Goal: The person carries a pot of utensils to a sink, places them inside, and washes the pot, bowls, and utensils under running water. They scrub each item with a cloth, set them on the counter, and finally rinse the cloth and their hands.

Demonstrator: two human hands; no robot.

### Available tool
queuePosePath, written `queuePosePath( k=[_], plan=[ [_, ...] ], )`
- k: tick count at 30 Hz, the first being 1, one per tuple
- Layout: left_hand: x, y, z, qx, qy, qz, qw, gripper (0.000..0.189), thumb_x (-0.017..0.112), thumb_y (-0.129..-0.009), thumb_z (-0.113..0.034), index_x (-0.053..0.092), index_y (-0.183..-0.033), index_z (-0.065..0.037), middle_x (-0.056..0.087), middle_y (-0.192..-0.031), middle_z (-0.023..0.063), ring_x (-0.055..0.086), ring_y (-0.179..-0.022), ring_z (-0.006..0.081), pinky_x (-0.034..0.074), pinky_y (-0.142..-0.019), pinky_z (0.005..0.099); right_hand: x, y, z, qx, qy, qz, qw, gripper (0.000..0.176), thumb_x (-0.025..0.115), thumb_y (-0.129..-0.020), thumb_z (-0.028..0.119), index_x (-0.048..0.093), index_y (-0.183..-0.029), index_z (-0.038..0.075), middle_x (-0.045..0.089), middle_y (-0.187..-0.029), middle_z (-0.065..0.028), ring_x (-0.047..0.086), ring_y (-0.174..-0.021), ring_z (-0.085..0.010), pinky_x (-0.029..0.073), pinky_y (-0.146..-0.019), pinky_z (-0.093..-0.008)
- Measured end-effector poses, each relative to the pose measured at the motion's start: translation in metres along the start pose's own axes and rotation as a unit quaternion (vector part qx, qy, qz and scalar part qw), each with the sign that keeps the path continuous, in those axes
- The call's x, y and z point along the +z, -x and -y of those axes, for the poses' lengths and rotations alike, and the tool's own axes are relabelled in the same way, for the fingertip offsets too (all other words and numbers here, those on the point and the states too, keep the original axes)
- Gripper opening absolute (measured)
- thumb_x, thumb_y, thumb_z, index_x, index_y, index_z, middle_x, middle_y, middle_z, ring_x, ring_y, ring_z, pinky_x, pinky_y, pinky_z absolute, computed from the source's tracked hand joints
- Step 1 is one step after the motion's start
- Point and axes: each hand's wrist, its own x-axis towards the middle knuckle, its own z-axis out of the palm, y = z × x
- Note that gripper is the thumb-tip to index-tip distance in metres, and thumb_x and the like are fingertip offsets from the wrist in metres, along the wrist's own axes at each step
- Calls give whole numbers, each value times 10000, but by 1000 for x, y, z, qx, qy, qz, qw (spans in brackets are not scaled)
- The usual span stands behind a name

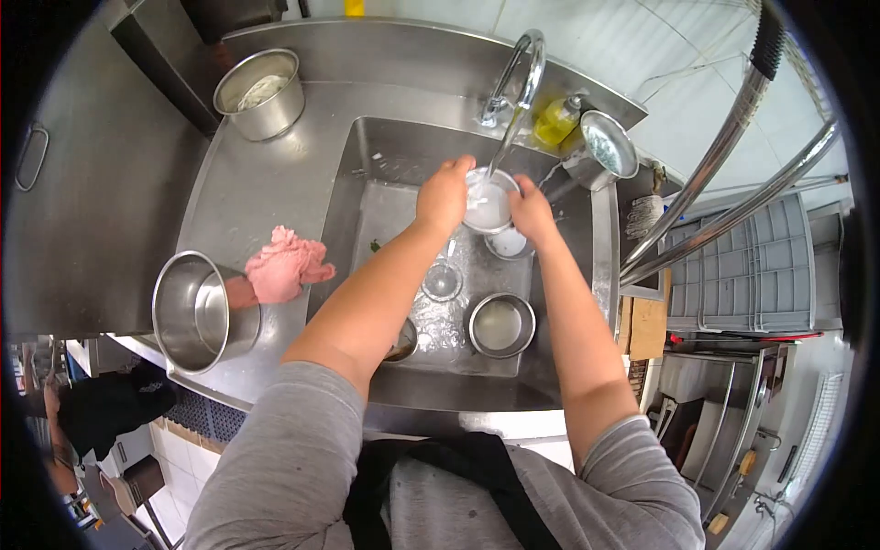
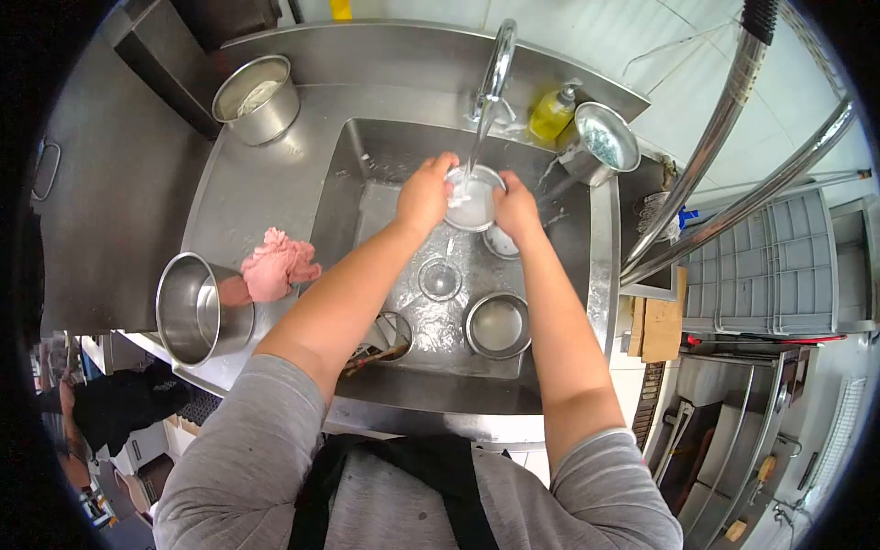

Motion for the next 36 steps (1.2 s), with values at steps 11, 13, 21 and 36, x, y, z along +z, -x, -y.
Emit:
queuePosePath(
  k=[11, 13, 21, 36],
  plan=[
    [-21, -32, -45, 88, -192, 319, 924, 308, 521, -812, -92, 498, -1108, -9, 631, -1018, 220, 626, -928, 383, 514, -772, 449, 46, 75, 2, 248, -730, 177, 611, 822, 329, -787, 791, 423, -1325, 176, 548, -1233, -39, 565, -1034, -236, 456, -837, -415],
    [-30, -39, -50, 15, -144, 301, 943, 325, 533, -806, -93, 490, -1116, -3, 628, -1025, 221, 621, -942, 380, 500, -793, 452, 60, 69, -4, 186, -814, 173, 523, 737, 409, -845, 684, 421, -1326, 126, 510, -1294, -71, 521, -1148, -270, 439, -940, -486],
    [-52, -44, -54, 152, 90, 185, 967, 440, 558, -763, -45, 504, -1189, -137, 612, -1080, 145, 591, -993, 353, 464, -835, 420, 94, 20, -29, 294, -619, 69, 725, 350, 496, -859, 38, 491, -1207, 8, 621, -1053, -146, 642, -878, -264, 527, -781, -388],
    [-34, 90, 99, -481, 331, -66, 809, 454, 582, -753, -58, 519, -1202, -37, 626, -1039, 103, 608, -938, 208, 472, -780, 312, -7, 26, 47, -515, 349, -68, 780, 431, 524, -739, 107, 603, -1123, 285, 516, -874, -6, 513, -822, -195, 413, -804, -368]
  ],
)
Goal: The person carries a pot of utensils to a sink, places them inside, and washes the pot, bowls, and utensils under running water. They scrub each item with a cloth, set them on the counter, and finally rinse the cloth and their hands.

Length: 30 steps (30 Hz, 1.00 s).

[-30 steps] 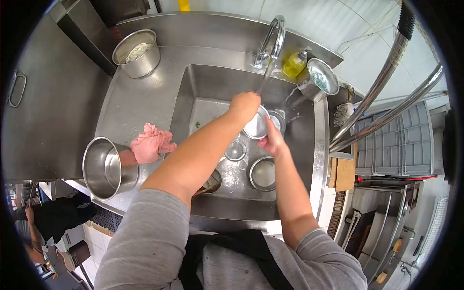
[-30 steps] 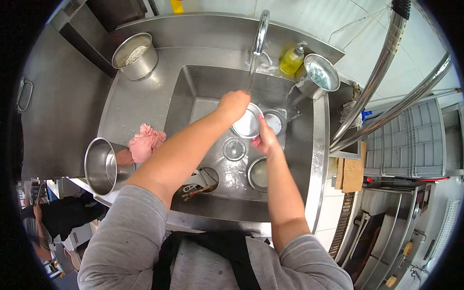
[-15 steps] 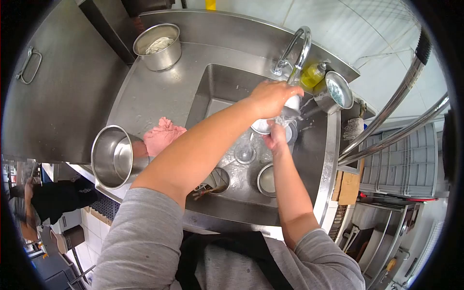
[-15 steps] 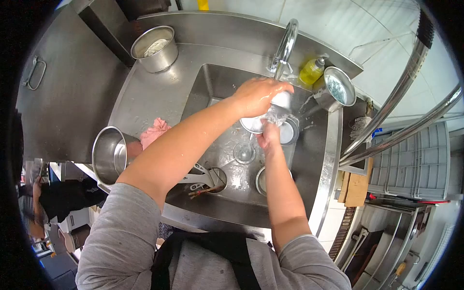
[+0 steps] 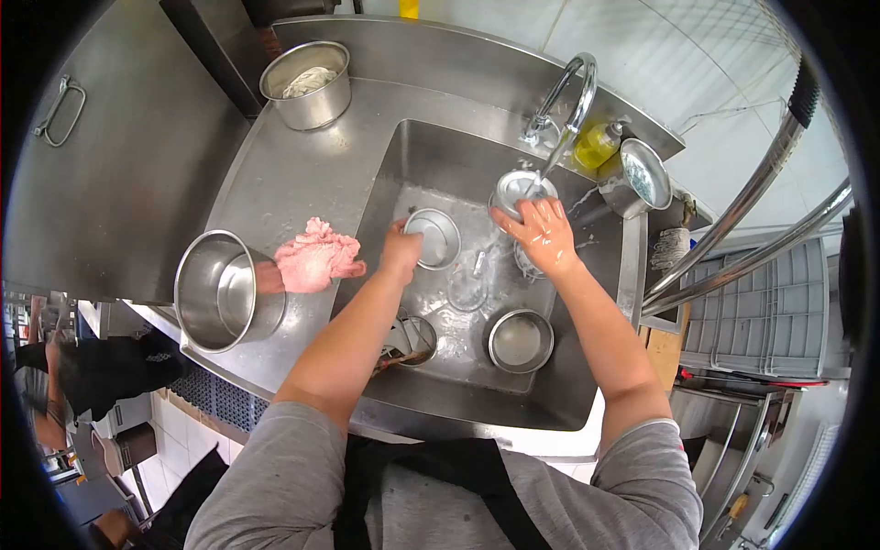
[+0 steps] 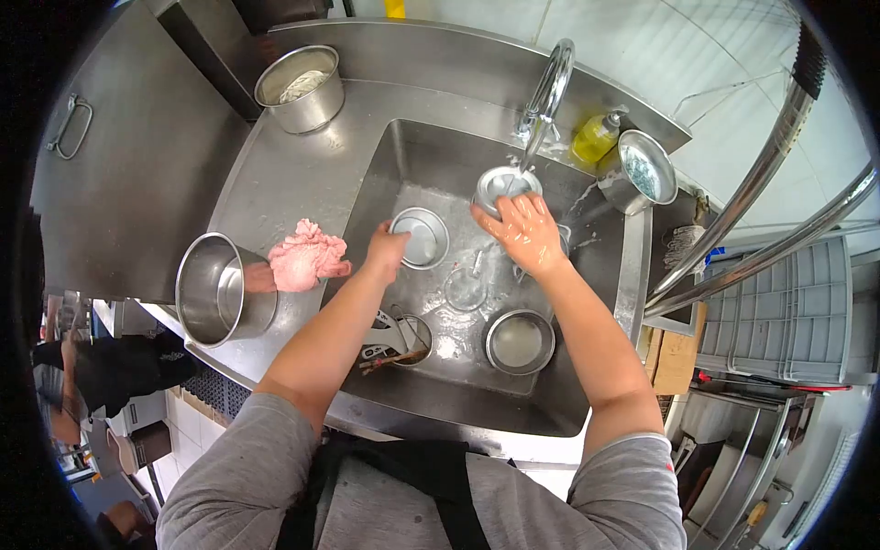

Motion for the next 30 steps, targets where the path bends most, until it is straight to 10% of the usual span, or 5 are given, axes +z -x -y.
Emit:
queuePosePath(
  k=[6, 9, 18, 24, 30],
  plan=[
    [14, -3, 3, -29, -30, 25, 999, 521, 557, -773, -70, 478, -1288, -95, 620, -1024, 105, 599, -881, 204, 475, -656, 339, 10, -23, 6, 302, -152, -115, 934, 502, 591, -698, -23, 596, -1143, 209, 541, -874, -45, 533, -820, -213, 436, -773, -344],
    [28, -18, 14, 68, -109, 38, 991, 509, 514, -753, -28, 516, -1258, -89, 627, -1040, 109, 600, -927, 219, 478, -729, 336, 53, -31, -10, 552, -668, -82, 492, 476, 486, -746, -53, 568, -1206, 40, 629, -903, -81, 528, -766, -105, 434, -694, -248],
    [105, 16, -54, 110, -74, 151, 980, 519, 476, -708, 48, 601, -1189, -100, 606, -1169, 172, 592, -1058, 268, 463, -854, 315, -53, -31, -28, 316, -268, -147, 898, 518, 502, -634, -138, 637, -1068, 110, 601, -1043, -153, 561, -1010, -335, 436, -908, -372],
    [131, 52, -129, 394, -321, 162, 846, 508, 541, -724, -28, 596, -1193, -216, 586, -1172, 177, 565, -1082, 326, 474, -870, 375, 73, 75, -21, 645, -666, -272, 258, 267, 469, -956, 144, 401, -1214, 144, 590, -915, -74, 629, -786, -221, 526, -629, -454],
    [113, 34, -93, 369, -380, 71, 845, 555, 572, -716, -7, 567, -1219, -243, 572, -1029, 151, 568, -1026, 330, 483, -853, 389, 97, 54, 13, 656, -706, -165, 212, 266, 476, -966, 230, 435, -1223, 172, 581, -983, -19, 614, -833, -200, 474, -561, -375]
  ],
)
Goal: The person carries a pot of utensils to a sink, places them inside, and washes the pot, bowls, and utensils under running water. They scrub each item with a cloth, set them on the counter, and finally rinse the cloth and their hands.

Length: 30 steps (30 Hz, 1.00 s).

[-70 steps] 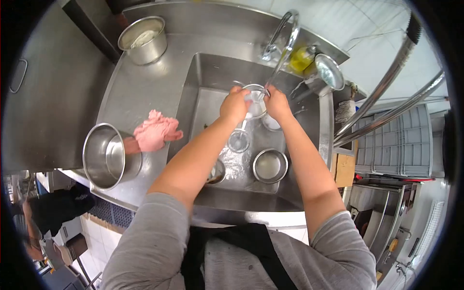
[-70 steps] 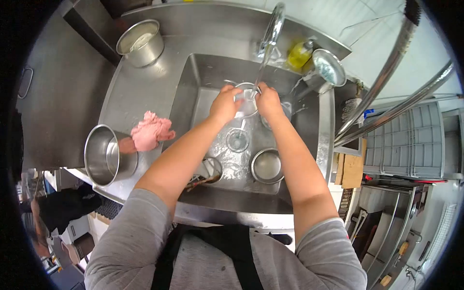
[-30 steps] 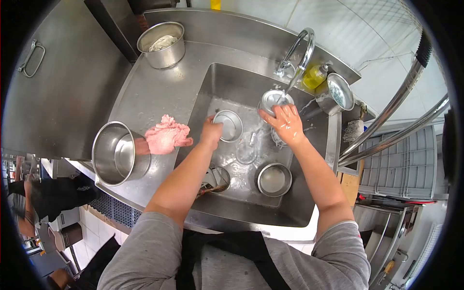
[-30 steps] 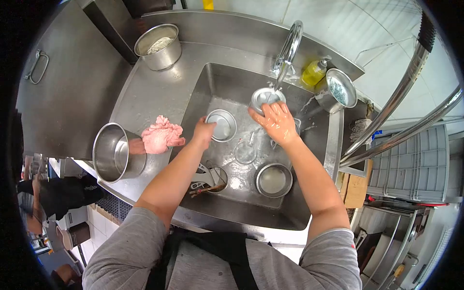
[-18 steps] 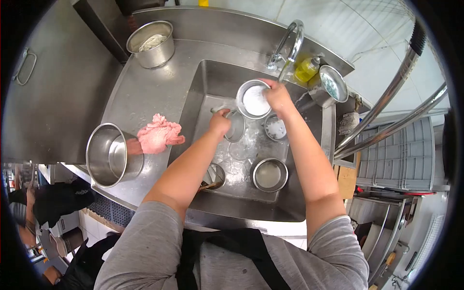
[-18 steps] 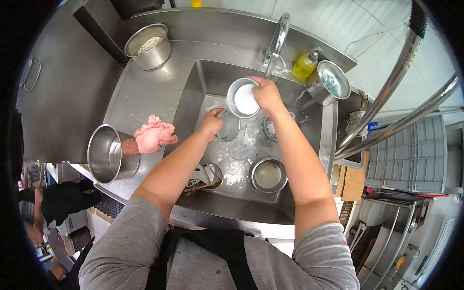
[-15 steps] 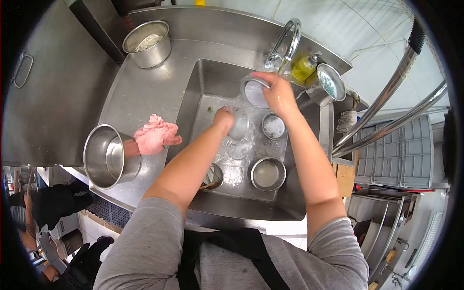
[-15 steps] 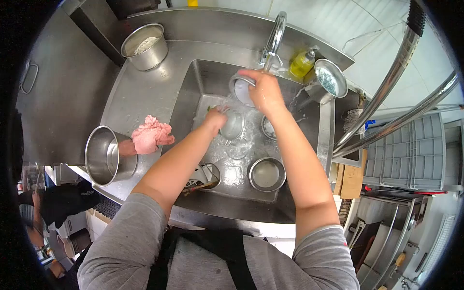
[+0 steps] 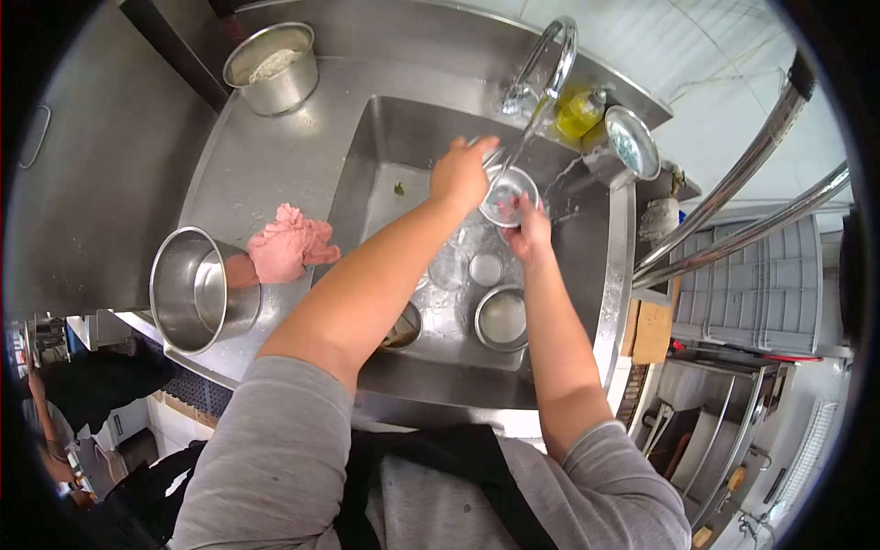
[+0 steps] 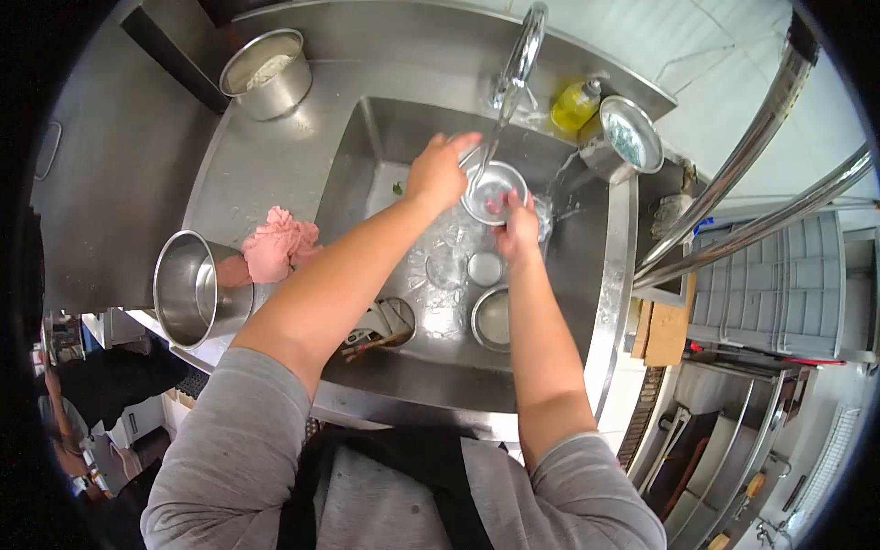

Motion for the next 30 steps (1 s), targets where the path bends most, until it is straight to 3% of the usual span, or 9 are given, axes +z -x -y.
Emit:
queuePosePath(
  k=[8, 12, 14, 16, 17, 21, 24, 28, 30],
  plan=[
    [-4, -16, -44, 236, 64, 32, 969, 623, 548, -724, 39, 550, -1251, -295, 555, -1060, 149, 576, -945, 332, 488, -827, 381, 19, -47, -1, 2, 183, 51, 982, 199, 508, -929, 204, 612, -1079, 124, 609, -845, 10, 537, -699, -118, 406, -495, -289],
    [-24, -34, -12, 141, 138, -132, 971, 565, 531, -709, 29, 570, -1227, -194, 569, -1077, 206, 568, -1021, 367, 478, -857, 388, 64, -31, 32, -94, 344, 109, 928, 192, 496, -897, 140, 670, -949, 76, 613, -790, -25, 546, -690, -118, 421, -516, -305],
    [-17, -40, 28, -73, 558, -93, 821, 563, 439, -740, 67, 498, -1273, -106, 587, -1138, 136, 603, -1016, 295, 489, -851, 391, 68, -36, 45, -174, 423, 102, 883, 181, 530, -853, 108, 683, -936, 61, 653, -865, -90, 611, -757, -200, 480, -612, -337],
    [-27, -29, 51, -196, 660, -41, 724, 496, 460, -799, 67, 455, -1267, -99, 577, -1138, 121, 572, -1071, 263, 476, -883, 370, 82, -17, 61, -506, 602, 174, 593, 277, 587, -802, 78, 646, -1070, 39, 661, -960, -110, 622, -927, -203, 488, -739, -311],
    [-27, -22, 54, -214, 670, -25, 711, 457, 482, -831, 40, 456, -1267, -92, 562, -1166, 120, 545, -1106, 262, 455, -921, 398, 86, -16, 59, -510, 624, 130, 578, 282, 589, -767, 55, 642, -1039, 2, 659, -929, -154, 632, -932, -228, 480, -783, -294],
    [-15, -7, 56, -221, 654, 49, 722, 389, 550, -885, -44, 469, -1263, -96, 550, -1196, 96, 508, -1148, 224, 433, -954, 412, 74, -60, 36, -291, 505, 178, 793, 264, 554, -842, 104, 631, -1088, 48, 647, -959, -60, 606, -892, -163, 488, -710, -300],
    [-7, -10, 83, -244, 715, 30, 655, 359, 579, -892, -94, 497, -1241, -111, 553, -1197, 55, 510, -1132, 182, 433, -944, 375, 85, -31, 41, -108, 497, 167, 845, 269, 539, -864, 94, 607, -1119, 41, 634, -938, -20, 588, -861, -133, 482, -657, -298],
    [-7, 9, 104, -275, 711, 19, 647, 344, 584, -892, -136, 510, -1228, -118, 551, -1200, 29, 506, -1129, 179, 417, -953, 400, 48, -48, 10, -212, 425, 200, 857, 269, 536, -897, 177, 596, -1119, 35, 645, -939, -72, 594, -826, -165, 483, -680, -304],
    [14, 33, 121, -200, 696, 77, 685, 328, 531, -915, -237, 513, -1220, -116, 545, -1202, 27, 501, -1131, 218, 403, -955, 459, 51, -21, 9, -76, 426, 173, 885, 321, 521, -916, 173, 512, -1201, 26, 629, -1042, -93, 598, -873, -188, 494, -697, -331]
  ],
)
